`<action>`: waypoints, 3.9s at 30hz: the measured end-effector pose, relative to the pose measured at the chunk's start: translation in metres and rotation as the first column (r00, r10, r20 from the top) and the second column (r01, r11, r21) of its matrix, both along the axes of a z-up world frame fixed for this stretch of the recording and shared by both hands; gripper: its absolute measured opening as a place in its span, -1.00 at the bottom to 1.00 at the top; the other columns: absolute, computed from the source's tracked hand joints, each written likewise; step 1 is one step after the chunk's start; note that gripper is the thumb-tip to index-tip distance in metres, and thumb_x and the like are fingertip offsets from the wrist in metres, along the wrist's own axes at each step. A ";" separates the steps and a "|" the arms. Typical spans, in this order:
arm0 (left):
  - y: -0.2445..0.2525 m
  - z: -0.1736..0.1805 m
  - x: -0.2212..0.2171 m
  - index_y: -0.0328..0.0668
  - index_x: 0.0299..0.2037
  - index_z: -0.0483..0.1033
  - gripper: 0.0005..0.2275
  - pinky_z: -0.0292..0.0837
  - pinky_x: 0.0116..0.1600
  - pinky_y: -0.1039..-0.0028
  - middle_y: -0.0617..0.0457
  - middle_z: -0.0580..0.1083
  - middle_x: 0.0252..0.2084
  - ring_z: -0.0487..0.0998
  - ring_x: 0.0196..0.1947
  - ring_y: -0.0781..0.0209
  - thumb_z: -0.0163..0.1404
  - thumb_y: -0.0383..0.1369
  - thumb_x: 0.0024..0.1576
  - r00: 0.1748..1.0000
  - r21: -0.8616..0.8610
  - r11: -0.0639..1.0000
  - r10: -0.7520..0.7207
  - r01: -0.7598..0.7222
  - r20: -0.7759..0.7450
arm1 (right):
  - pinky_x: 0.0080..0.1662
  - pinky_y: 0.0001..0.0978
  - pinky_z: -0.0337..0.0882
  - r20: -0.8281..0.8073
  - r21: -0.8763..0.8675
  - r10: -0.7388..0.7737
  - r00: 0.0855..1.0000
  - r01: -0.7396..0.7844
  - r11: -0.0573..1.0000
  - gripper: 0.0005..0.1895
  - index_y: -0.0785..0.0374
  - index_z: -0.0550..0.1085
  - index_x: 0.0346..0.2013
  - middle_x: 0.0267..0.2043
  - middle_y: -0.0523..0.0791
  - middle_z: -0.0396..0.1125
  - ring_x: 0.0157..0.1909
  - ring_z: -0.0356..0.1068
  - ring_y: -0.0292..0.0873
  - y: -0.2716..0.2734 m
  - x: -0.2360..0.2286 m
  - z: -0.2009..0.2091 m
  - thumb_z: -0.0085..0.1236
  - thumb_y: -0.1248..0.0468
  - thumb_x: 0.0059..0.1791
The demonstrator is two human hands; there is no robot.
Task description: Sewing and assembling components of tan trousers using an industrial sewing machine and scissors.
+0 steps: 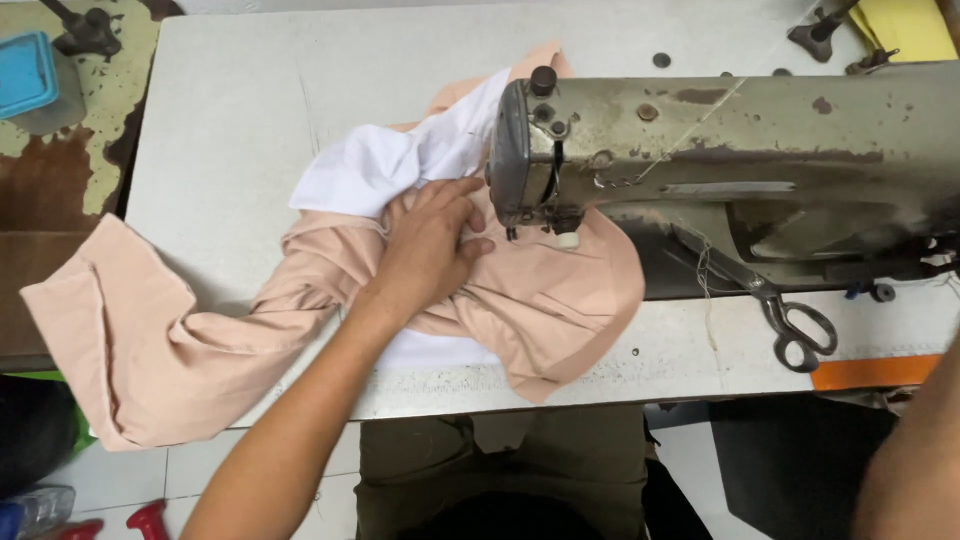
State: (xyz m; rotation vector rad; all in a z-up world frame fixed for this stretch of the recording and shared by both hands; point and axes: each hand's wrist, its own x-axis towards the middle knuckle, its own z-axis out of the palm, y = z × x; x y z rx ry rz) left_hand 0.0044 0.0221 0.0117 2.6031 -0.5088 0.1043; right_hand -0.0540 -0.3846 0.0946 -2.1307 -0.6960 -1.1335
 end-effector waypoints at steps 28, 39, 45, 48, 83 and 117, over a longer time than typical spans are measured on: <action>0.083 0.043 -0.095 -0.19 0.12 0.50 -0.56 -0.23 0.46 -0.27 -0.21 0.48 0.20 0.33 0.37 -0.16 0.05 -0.34 -0.03 0.982 0.065 0.986 -0.160 0.154 0.100 | 0.42 0.36 -0.19 -0.398 -0.340 0.165 0.902 -0.312 0.887 -0.42 0.32 0.32 0.34 0.42 0.18 0.10 0.50 0.00 0.31 0.222 -0.059 -0.072 0.04 0.38 -0.01; 0.056 0.028 -0.219 -0.15 -0.16 0.69 -0.79 0.51 0.09 0.00 -0.18 0.63 -0.04 0.62 -0.03 -0.19 0.05 -0.31 0.08 0.986 -0.270 0.960 -0.030 0.075 0.165 | 0.29 0.15 0.34 -0.417 0.155 0.406 0.813 -0.377 0.913 -0.65 0.16 0.61 0.03 0.09 -0.06 0.53 0.11 0.52 -0.01 0.208 -0.091 -0.089 -0.12 0.20 0.13; 0.170 0.030 -0.144 -0.29 0.12 0.60 -0.49 0.20 0.10 -0.20 -0.38 0.60 -0.04 0.55 0.02 -0.48 -0.05 0.01 0.22 0.857 0.526 0.703 0.504 -0.480 0.108 | 0.42 0.04 0.06 -0.517 -0.353 0.169 0.839 -0.389 0.851 -0.54 0.29 0.45 0.21 0.35 0.10 0.28 0.37 0.27 0.06 0.190 -0.121 -0.082 -0.06 0.12 0.10; 0.105 0.144 -0.178 -0.06 0.21 0.49 -0.57 0.42 0.26 0.14 -0.05 0.48 0.25 0.54 0.23 -0.15 -0.06 -0.07 0.21 0.546 0.653 0.717 0.658 -0.245 -0.518 | 0.44 -0.01 -0.03 -0.601 -0.380 0.197 0.775 -0.494 0.782 -0.29 0.35 0.35 0.30 0.44 0.02 0.17 0.50 0.07 0.01 0.177 -0.130 -0.055 0.03 -0.12 0.05; -0.034 0.034 -0.153 -0.10 -0.32 0.55 -0.85 0.43 0.08 0.14 0.07 0.47 -0.21 0.53 -0.15 0.01 -0.04 -0.31 0.24 0.806 -0.372 0.886 -0.004 0.278 0.592 | -0.06 -0.17 0.14 -0.435 -0.026 0.240 0.868 -0.279 0.960 -0.81 0.13 0.47 -0.49 -0.46 -0.14 0.33 -0.32 0.27 -0.19 0.174 -0.004 -0.083 0.26 0.25 0.00; -0.023 -0.020 -0.016 -0.29 0.41 0.29 -0.54 -0.26 0.48 -0.22 -0.12 0.15 0.52 0.05 0.53 -0.08 -0.29 -0.21 0.37 0.974 0.230 0.972 0.005 -0.058 0.225 | 0.37 0.46 -0.25 -0.495 -0.554 -0.199 0.846 -0.131 0.822 -0.29 0.31 0.27 0.42 0.46 0.05 0.18 0.35 0.23 0.16 0.183 -0.002 -0.093 -0.21 -0.15 0.16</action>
